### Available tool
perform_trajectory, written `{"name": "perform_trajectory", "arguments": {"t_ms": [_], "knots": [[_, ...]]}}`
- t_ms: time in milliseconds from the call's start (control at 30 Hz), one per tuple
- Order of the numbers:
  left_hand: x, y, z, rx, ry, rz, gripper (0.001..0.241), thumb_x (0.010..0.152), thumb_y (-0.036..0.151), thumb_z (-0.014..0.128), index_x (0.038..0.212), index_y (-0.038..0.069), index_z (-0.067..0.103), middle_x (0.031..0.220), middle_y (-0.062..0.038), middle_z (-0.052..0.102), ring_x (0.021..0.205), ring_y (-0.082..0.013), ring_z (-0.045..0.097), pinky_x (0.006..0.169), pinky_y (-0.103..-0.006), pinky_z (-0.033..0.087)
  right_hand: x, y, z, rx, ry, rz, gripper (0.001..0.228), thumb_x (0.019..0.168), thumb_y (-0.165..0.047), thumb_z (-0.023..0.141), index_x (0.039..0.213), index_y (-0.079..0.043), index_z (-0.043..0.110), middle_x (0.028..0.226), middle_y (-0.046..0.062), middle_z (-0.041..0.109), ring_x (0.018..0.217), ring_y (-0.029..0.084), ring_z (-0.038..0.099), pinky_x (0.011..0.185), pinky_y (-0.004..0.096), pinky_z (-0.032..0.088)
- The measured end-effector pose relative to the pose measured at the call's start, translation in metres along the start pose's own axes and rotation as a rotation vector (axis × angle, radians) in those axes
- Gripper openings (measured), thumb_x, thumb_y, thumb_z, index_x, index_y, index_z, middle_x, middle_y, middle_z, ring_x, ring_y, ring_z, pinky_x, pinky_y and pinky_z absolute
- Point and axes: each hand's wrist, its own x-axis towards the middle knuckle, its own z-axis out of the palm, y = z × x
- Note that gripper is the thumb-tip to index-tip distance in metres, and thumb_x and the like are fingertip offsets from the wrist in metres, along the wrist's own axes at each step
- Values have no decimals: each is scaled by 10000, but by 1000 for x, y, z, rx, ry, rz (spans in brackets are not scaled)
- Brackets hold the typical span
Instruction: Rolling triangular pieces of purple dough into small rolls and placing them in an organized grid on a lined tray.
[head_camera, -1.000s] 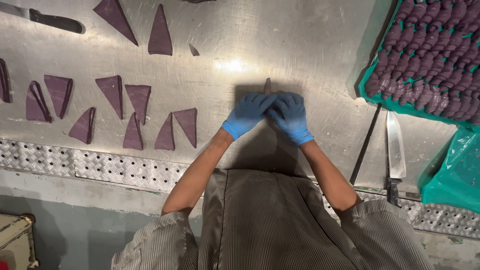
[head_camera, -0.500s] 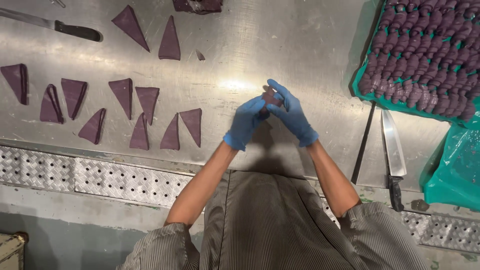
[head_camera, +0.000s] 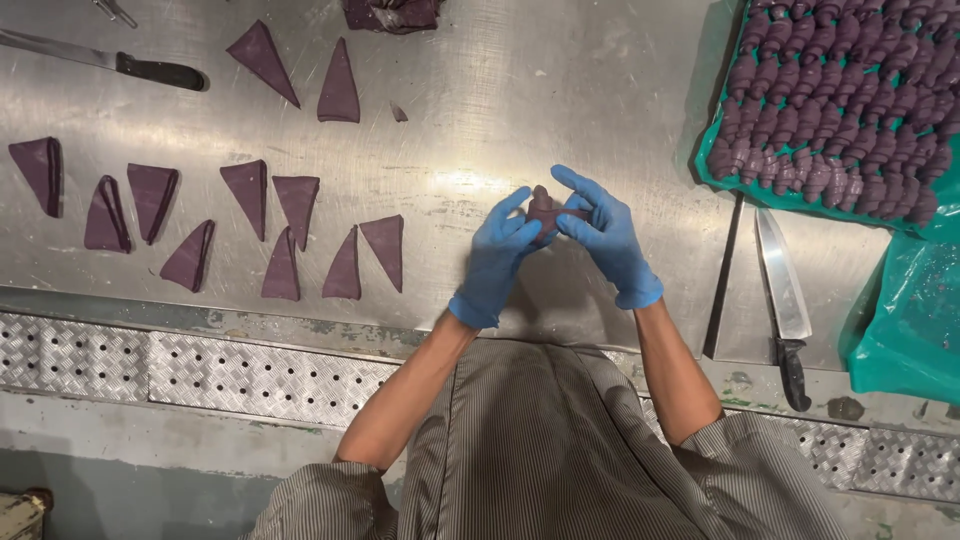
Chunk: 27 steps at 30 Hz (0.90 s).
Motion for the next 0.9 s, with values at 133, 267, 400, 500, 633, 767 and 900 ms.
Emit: {"name": "perform_trajectory", "arguments": {"t_ms": [133,267,400,500,633,767,900], "knots": [[-10,13,16,92,-80,-83,385,1042,119,578,1386,-53,588,1220,-61,661,1055,-94,651,958,-261,561,-5,-13,7,5,-5,-9,627,975,-89,680,1564,-3,482,888,-31,521,822,55,482,763,216,417],[-11,1,12,233,-84,40,456,1014,76,639,1440,-56,545,1172,-89,648,1039,-120,633,953,-275,535,-9,-18,5,-27,10,-18,619,959,-73,640,1553,-1,479,883,-21,561,829,59,535,787,216,457],[-12,11,28,135,-52,-105,456,999,133,592,1417,-38,530,1235,-51,659,1072,-114,652,975,-278,553,-12,-13,3,-29,37,-29,599,962,-62,622,1542,0,484,894,-14,576,837,66,563,809,225,489],[-12,4,22,106,-77,-41,443,1039,128,595,1430,-74,542,1242,-81,661,1093,-124,644,1006,-280,534,-12,-28,13,-70,37,-24,587,963,-50,632,1533,4,502,902,-11,556,851,68,548,815,235,496],[-14,9,27,9,-101,-30,476,1040,122,592,1482,-34,511,1239,-91,656,1060,-136,632,964,-286,519,-12,-14,-1,48,44,-20,599,963,-50,624,1542,3,479,878,-12,573,819,70,549,790,227,469],[-13,3,25,23,-131,-65,453,1049,140,579,1448,-66,525,1284,-80,642,1131,-128,630,1029,-294,523,-14,-18,1,32,49,-21,595,968,-45,634,1541,15,484,904,-24,551,831,60,527,788,217,473],[-13,17,39,23,-144,-7,486,1026,136,586,1472,-31,489,1298,-84,639,1135,-147,631,1029,-301,511,-14,-12,-8,56,74,-30,602,965,-33,622,1550,13,487,902,-27,548,825,52,521,777,204,456]]}}
